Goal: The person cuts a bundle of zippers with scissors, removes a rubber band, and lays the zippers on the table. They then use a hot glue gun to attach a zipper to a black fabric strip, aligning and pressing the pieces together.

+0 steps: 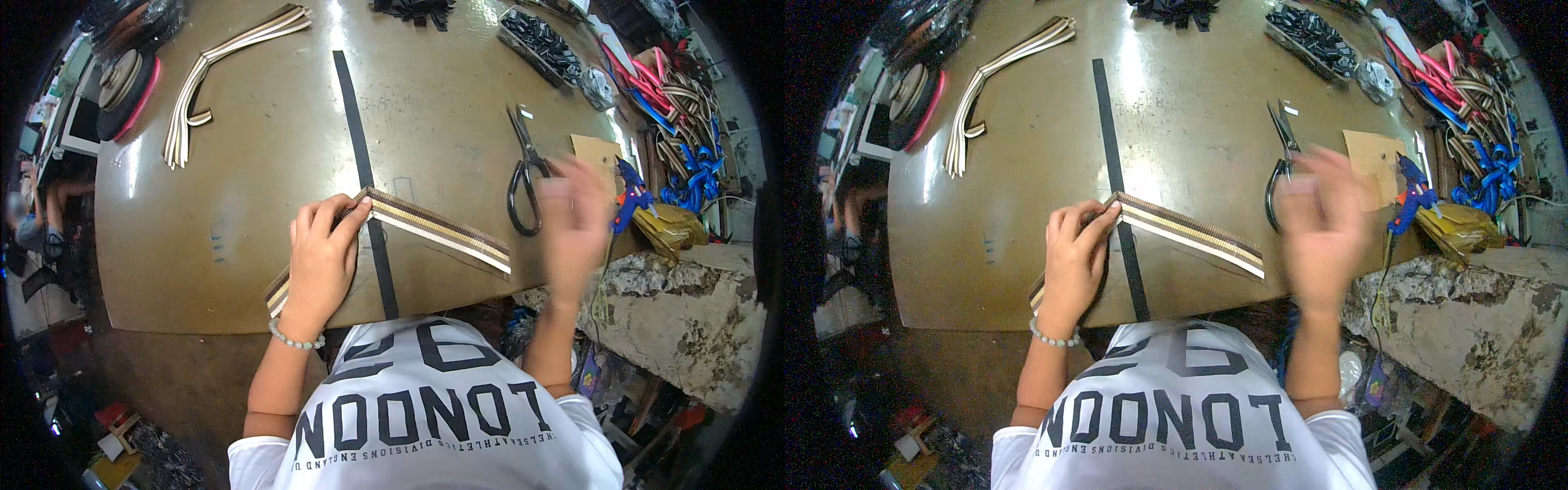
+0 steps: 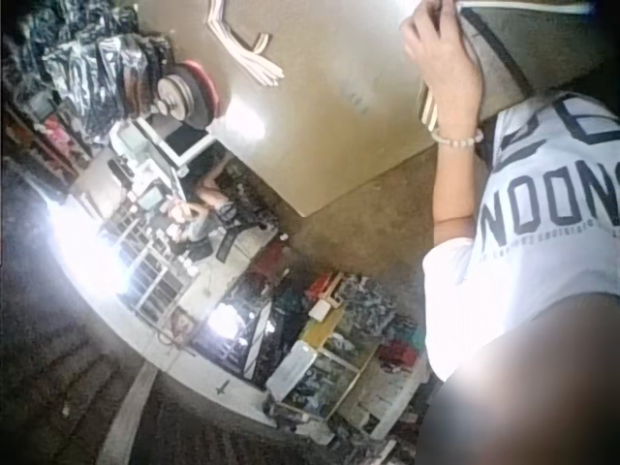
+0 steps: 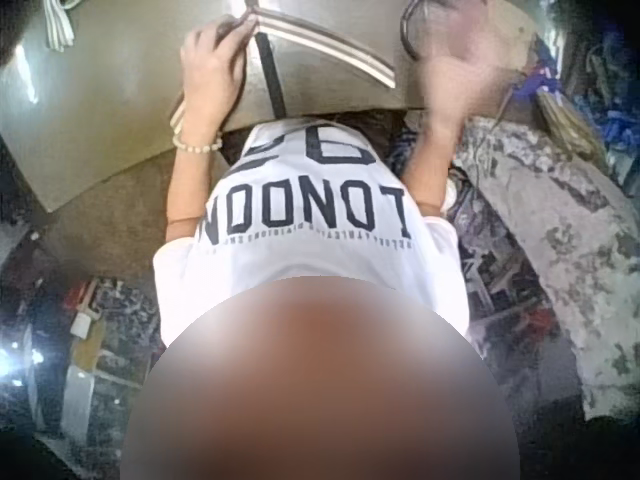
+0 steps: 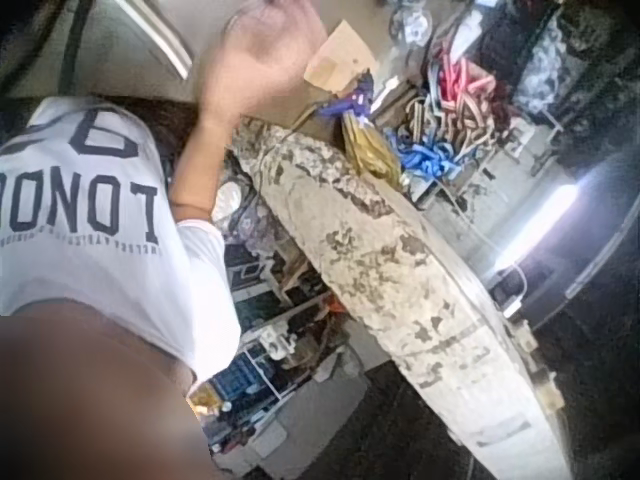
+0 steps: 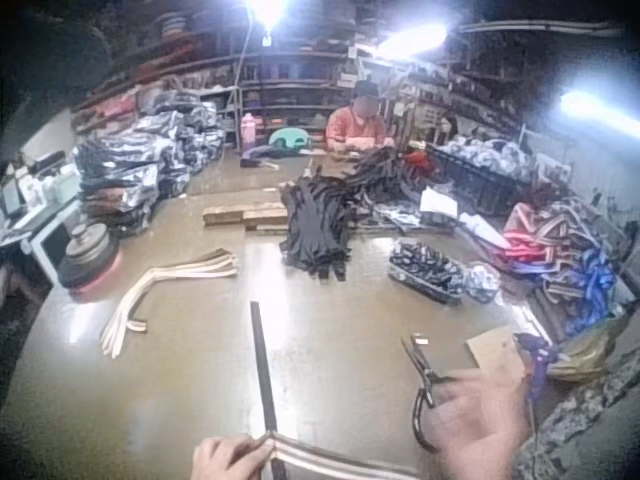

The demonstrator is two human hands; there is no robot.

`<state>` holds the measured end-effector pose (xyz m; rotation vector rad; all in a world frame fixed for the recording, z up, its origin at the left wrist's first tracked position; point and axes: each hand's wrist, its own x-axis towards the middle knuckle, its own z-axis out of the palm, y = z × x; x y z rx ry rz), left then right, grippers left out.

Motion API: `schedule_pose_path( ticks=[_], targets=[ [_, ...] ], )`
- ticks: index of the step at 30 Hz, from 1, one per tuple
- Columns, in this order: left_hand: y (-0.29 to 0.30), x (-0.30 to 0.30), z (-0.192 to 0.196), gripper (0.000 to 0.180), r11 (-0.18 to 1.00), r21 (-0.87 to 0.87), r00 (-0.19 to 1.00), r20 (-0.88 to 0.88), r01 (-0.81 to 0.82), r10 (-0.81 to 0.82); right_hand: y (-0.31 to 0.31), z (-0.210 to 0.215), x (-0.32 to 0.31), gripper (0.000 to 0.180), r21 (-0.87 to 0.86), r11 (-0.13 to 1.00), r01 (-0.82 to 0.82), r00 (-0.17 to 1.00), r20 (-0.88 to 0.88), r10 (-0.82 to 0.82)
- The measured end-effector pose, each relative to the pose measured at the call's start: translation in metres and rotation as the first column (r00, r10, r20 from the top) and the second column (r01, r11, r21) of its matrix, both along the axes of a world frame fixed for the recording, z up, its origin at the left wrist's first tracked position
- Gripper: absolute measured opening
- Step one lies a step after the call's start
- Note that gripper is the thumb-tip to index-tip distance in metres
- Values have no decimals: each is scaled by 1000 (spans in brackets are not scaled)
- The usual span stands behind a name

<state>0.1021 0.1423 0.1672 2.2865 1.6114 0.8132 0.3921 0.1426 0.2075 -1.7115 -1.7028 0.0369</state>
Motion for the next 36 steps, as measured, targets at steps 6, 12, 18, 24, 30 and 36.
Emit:
schedule_pose_path(
  ticks=[6, 12, 18, 24, 30, 36],
  targets=[
    [2, 0, -2, 28, 998, -57, 992, 127, -21, 28, 5, -57, 175, 55, 302, 775, 555, 830, -270, -488],
    [3, -2, -6, 26, 999, -19, 972, 231, -47, 50, 30, 7, 109, 38, -23, 940, 339, 884, -334, -327],
    [4, -2, -7, 26, 998, -13, 970, 235, -62, 64, 43, 36, -42, 34, -363, 743, -563, 811, -414, 412],
    [4, -4, -7, 24, 998, -21, 968, 246, -52, 55, 67, 29, -68, 38, -492, 654, -575, 817, -392, 423],
    [4, -4, -4, 23, 999, 15, 973, 228, -48, 43, 61, 31, -59, 40, -403, 729, -553, 824, -395, 407],
    [-7, 11, 3, 24, 994, 109, 974, 226, -28, 3, 41, -5, 80, 33, -76, 954, 291, 864, -407, -296]
  ],
)
